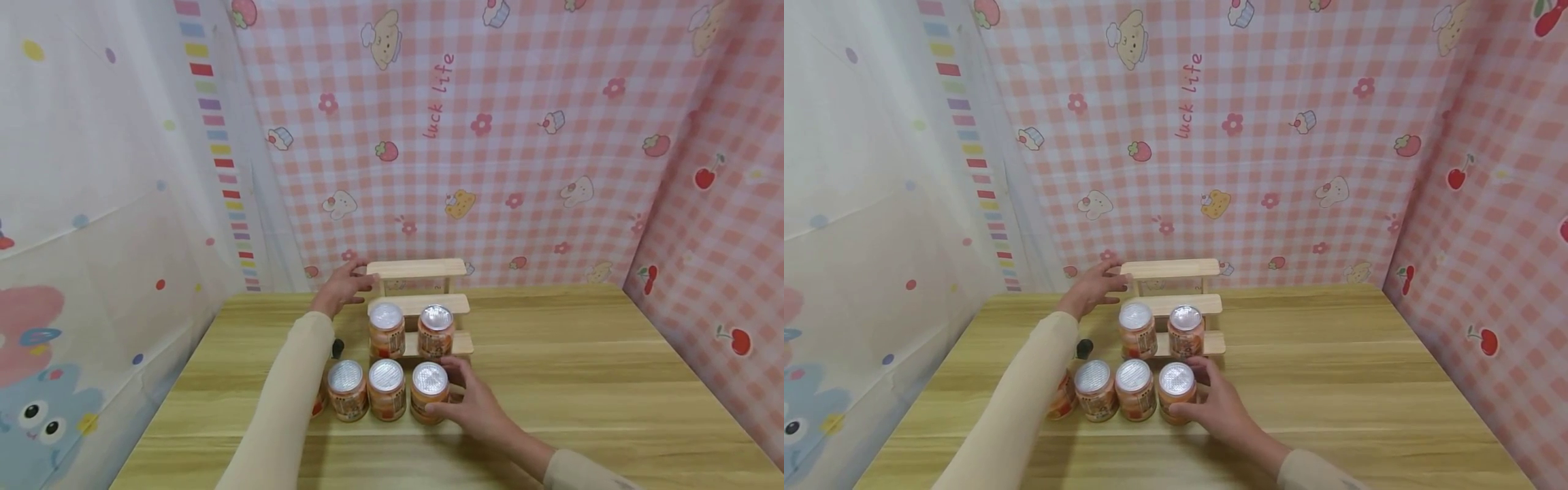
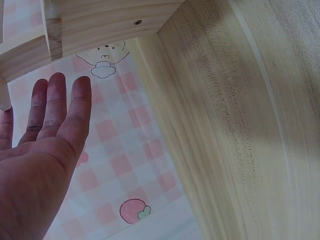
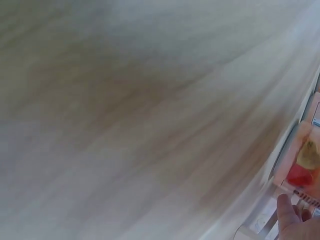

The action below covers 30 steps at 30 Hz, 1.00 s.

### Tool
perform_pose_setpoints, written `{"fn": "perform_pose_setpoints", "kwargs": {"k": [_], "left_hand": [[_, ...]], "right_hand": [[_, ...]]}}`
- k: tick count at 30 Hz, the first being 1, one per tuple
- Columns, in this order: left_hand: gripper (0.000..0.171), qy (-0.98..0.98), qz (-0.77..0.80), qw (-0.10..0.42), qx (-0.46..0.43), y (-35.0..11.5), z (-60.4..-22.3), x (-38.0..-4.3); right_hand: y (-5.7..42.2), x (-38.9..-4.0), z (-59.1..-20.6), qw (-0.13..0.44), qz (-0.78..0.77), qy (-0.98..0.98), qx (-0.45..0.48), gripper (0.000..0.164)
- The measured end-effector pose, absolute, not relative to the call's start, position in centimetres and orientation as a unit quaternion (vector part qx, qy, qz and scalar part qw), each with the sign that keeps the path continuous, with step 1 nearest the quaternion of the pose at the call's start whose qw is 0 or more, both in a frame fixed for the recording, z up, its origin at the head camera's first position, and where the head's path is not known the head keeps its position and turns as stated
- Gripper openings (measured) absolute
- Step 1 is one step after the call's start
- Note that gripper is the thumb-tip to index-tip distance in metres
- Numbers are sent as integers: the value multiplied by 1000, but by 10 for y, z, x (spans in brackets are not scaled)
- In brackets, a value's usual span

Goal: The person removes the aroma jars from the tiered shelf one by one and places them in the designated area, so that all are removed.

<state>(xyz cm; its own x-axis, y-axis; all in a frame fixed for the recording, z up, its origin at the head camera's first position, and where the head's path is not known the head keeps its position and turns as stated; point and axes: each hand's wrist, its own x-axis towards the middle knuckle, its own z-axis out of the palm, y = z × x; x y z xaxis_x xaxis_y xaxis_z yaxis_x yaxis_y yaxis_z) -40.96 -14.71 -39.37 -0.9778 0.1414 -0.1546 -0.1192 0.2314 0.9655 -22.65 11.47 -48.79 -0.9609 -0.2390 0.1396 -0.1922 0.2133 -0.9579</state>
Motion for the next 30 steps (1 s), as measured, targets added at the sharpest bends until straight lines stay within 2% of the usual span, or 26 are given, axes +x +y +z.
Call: {"fn": "perform_pose_setpoints", "kwargs": {"k": [5,19,30], "left_hand": [[56,774,625,105,12,-149,-395,-410],[55,770,628,113,-1,-147,-395,-410],[54,768,630,115,0,-147,-394,-411]], "right_hand": [[123,-226,-484,20,-610,784,-111,79],[148,-239,-457,-28,-594,799,-87,72],[149,-265,-440,-44,-584,806,-84,79]]}}
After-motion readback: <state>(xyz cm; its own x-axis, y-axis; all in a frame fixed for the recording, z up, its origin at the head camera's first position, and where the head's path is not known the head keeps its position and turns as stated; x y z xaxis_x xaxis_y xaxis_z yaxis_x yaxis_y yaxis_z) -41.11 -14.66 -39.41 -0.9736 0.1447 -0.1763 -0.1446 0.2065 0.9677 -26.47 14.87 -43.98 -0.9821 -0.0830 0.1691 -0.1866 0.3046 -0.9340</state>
